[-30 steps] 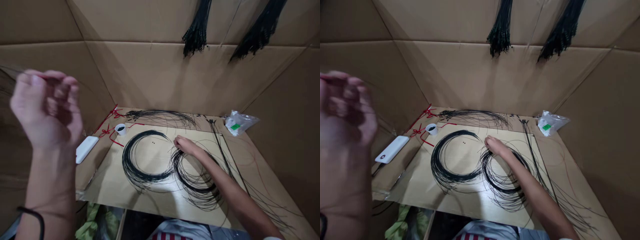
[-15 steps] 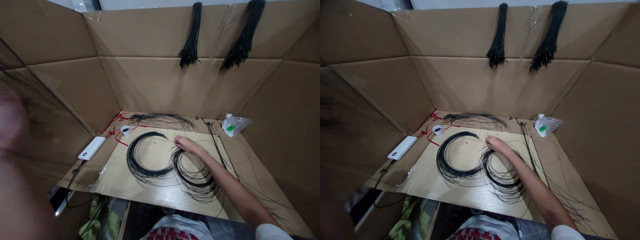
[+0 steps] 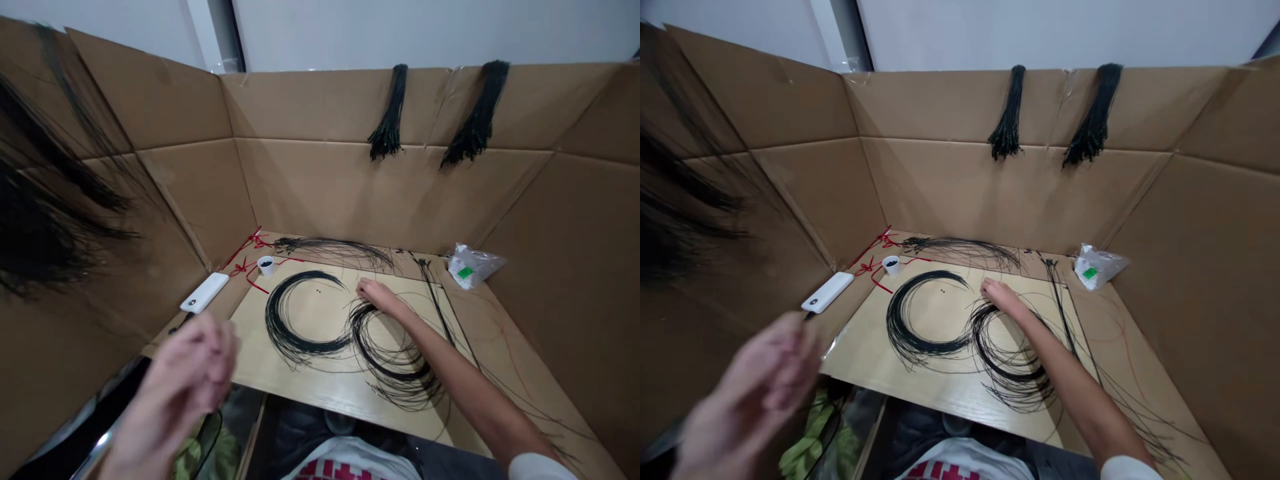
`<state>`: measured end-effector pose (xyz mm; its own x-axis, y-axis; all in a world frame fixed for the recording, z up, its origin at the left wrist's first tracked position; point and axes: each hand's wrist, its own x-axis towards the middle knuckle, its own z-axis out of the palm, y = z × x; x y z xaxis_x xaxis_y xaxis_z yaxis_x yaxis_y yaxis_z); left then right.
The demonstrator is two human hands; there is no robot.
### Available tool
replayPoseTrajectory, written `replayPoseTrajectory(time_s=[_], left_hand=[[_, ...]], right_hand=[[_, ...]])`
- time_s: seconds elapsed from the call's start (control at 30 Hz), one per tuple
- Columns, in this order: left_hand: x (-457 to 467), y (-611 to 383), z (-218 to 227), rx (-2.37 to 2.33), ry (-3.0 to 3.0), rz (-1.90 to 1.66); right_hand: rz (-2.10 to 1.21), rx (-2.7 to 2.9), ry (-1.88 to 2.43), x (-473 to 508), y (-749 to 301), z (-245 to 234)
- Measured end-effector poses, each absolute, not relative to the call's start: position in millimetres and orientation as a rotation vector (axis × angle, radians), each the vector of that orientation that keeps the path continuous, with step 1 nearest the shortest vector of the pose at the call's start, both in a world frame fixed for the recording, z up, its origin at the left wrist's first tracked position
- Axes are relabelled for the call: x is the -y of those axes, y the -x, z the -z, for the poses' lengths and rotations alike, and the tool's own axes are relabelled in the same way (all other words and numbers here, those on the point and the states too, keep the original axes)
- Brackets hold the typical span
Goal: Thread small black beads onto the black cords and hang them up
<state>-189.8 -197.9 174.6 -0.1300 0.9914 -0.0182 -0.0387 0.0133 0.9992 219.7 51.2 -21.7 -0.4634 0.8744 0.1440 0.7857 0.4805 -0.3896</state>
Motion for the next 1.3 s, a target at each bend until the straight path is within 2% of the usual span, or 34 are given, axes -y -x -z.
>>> replayPoseTrajectory(time_s=[0.13, 0.27, 0.4, 0.83, 1.03, 1.3], left_hand=[[201, 132, -126, -1.133, -0.949, -1.049], [220, 119, -72, -1.131, -0.867, -1.087], [226, 126, -46, -1.111, -0.863, -1.101], [206, 125, -55, -1.050, -0.948, -1.086], [197, 119, -65, -0.986, -1.019, -1.105], [193, 117, -74, -1.007, -1.043, -1.119]], right_hand=[[-0.352, 2.387, 1.458, -50, -214, 20], [-0.328, 2.313, 1.485, -45, -222, 14], [-0.272, 2.188, 1.497, -43, -237, 0], [0.122, 1.894, 1.175, 0, -257, -123], [0.210, 1.545, 1.145, 24, -263, -175], [0.376, 1.320, 0.996, 24, -290, -272]])
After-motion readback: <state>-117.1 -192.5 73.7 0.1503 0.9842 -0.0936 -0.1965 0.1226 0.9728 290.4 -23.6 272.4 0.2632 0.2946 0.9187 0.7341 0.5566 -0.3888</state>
